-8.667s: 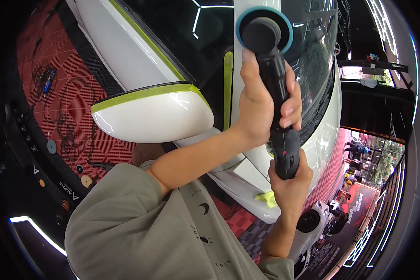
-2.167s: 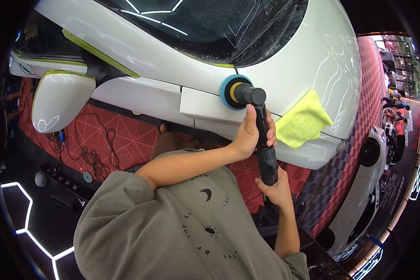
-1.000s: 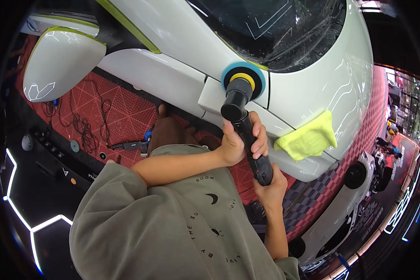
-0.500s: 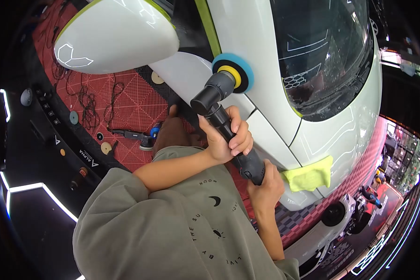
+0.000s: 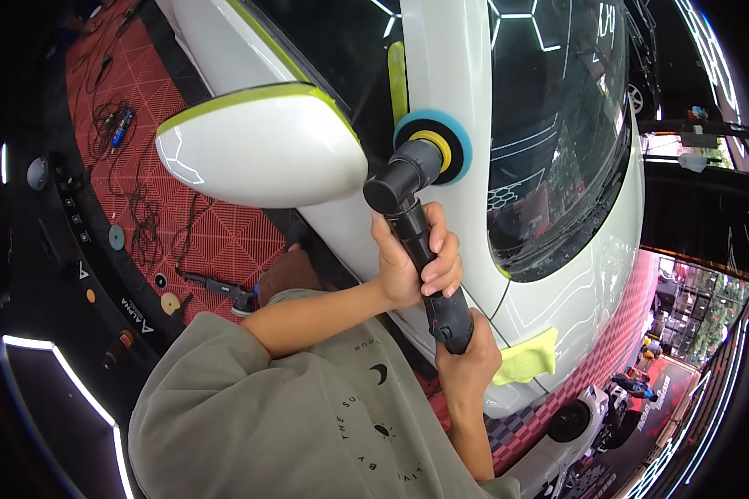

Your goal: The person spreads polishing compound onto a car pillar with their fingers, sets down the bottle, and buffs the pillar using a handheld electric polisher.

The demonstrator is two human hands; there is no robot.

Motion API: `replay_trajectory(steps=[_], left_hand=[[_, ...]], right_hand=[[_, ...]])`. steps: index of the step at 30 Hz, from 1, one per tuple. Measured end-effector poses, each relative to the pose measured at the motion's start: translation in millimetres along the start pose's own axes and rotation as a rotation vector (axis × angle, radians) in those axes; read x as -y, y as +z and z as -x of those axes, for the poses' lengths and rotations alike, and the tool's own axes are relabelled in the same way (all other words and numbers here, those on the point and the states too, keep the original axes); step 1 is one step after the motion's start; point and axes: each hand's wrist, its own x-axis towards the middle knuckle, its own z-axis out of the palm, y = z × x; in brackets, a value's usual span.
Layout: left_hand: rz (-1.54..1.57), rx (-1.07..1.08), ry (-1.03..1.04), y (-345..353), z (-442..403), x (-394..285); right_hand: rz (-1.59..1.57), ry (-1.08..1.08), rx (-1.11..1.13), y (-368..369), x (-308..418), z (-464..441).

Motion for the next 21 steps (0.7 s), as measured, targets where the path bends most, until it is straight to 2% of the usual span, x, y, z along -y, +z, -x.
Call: replay_trajectory(steps=[15, 21], left_hand=[[-0.037, -0.088, 0.16, 74.9, -84.5, -87.9], [-0.127, -0.048, 0.246, 100.0, -120.9, -110.5]], right_hand=[[-0.011, -0.132, -0.056, -60.3, 89.8, -87.8], [-0.053, -0.169, -0.074, -78.1, 113.2, -116.3]])
